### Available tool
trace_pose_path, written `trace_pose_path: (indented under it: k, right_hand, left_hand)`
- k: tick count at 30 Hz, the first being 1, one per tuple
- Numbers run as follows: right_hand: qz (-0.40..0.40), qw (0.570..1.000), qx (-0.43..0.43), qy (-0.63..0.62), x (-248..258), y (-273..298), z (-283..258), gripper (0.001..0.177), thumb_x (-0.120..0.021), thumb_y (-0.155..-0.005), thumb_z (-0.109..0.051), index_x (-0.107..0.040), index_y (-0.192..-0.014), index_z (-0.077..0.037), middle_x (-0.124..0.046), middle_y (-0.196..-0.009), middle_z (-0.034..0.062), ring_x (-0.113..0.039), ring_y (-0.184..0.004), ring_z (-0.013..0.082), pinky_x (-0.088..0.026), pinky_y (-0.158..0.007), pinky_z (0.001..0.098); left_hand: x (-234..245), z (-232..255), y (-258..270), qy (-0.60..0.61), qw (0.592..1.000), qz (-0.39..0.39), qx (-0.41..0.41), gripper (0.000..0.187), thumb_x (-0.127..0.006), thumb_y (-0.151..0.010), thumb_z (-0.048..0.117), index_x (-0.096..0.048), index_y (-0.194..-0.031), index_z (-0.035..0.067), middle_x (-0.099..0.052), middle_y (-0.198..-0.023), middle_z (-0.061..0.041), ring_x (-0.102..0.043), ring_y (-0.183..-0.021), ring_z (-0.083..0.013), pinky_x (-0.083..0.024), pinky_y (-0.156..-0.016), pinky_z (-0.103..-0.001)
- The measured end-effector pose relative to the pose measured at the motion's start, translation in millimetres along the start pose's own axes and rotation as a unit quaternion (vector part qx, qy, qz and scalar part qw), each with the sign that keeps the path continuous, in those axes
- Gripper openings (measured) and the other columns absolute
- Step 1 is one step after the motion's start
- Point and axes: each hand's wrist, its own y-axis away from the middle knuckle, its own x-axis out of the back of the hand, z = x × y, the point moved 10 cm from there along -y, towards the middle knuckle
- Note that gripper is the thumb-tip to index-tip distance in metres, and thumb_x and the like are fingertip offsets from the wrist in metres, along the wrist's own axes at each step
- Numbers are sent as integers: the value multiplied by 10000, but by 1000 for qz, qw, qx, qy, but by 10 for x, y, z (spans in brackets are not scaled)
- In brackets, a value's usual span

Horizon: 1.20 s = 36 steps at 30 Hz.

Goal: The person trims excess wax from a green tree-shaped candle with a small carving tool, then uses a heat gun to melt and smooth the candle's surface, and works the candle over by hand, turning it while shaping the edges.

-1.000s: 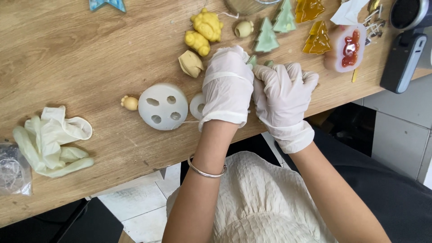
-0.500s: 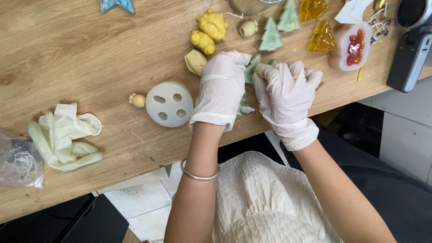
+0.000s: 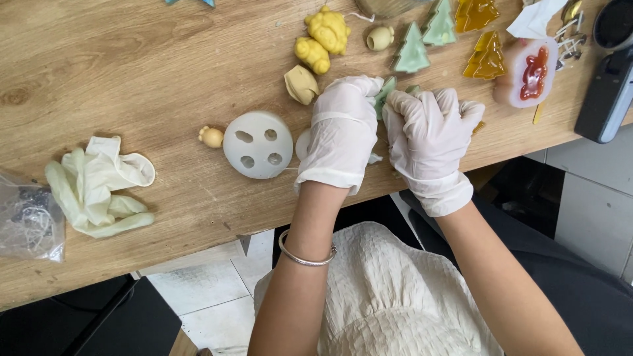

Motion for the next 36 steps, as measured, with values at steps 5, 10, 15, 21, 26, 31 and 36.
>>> trace_pose_path:
  k: [5, 10, 15, 21, 26, 31, 36]
  right_hand:
    - [-8, 1000, -15, -3, 110, -19, -6, 243, -845, -1038, -202, -651, -1182, -170, -575, -922, -20, -527, -942, 222, -326, -916, 414]
    - [33, 999, -22, -5, 668, -44, 186, 481, -885, -944, -233, -642, -1294, -11, -646, -881, -31, -520, -793, 175, -367, -772, 380]
    - [138, 898, -326, -260, 823, 724, 1676, 220, -737, -1134, -42, -648, -1316, 43, -696, -1151, 47, -625, -969, 90, -553, -918, 226]
    - [19, 886, -433, -165, 526, 698, 2492, 180, -786, -994, -127, -765, -1094, 22, -763, -967, 89, -686, -819, 121, -558, -752, 266]
    - [-79, 891, -436, -100, 95, 658, 2673, 259, -841, -891, -174, -739, -1009, 32, -743, -898, 182, -723, -786, 234, -561, -717, 347]
    - [-123, 893, -432, -24, -89, 813, 2869, 454, -911, -841, -290, -662, -964, 70, -692, -895, 261, -701, -789, 378, -547, -677, 441]
    - [-159, 952, -229, 125, -329, 785, 2920, 353, -834, -936, -204, -621, -1002, 70, -672, -940, 295, -677, -866, 432, -555, -773, 468]
  left_hand:
    - [-12, -43, 23, -51, 995, 42, -68, 267, -567, -931, 72, -756, -1119, 59, -747, -1054, -175, -714, -981, -301, -556, -878, -375]
    - [269, 226, 145, -41, 999, 25, -12, 301, -542, -929, 73, -726, -1168, 72, -728, -1113, -165, -714, -977, -299, -557, -863, -385]
    - [288, 118, 237, -50, 999, 2, -1, 344, -522, -944, 51, -706, -1234, 70, -709, -1193, -171, -688, -1090, -291, -539, -944, -370]
    - [361, 347, 307, -69, 997, 23, -30, 276, -614, -985, 146, -720, -1225, 59, -720, -1184, -182, -679, -1132, -306, -516, -986, -378]
    - [394, 415, 307, -93, 995, 22, -37, 273, -624, -987, 158, -718, -1224, 58, -726, -1169, -186, -676, -1124, -318, -518, -973, -390]
    - [380, 446, 354, -111, 993, 23, -42, 269, -629, -990, 160, -721, -1221, 57, -724, -1157, -197, -674, -1115, -328, -519, -966, -400]
    - [381, 443, 374, -89, 995, 26, -46, 255, -621, -989, 162, -721, -1191, 44, -737, -1144, -191, -699, -1096, -315, -538, -951, -387]
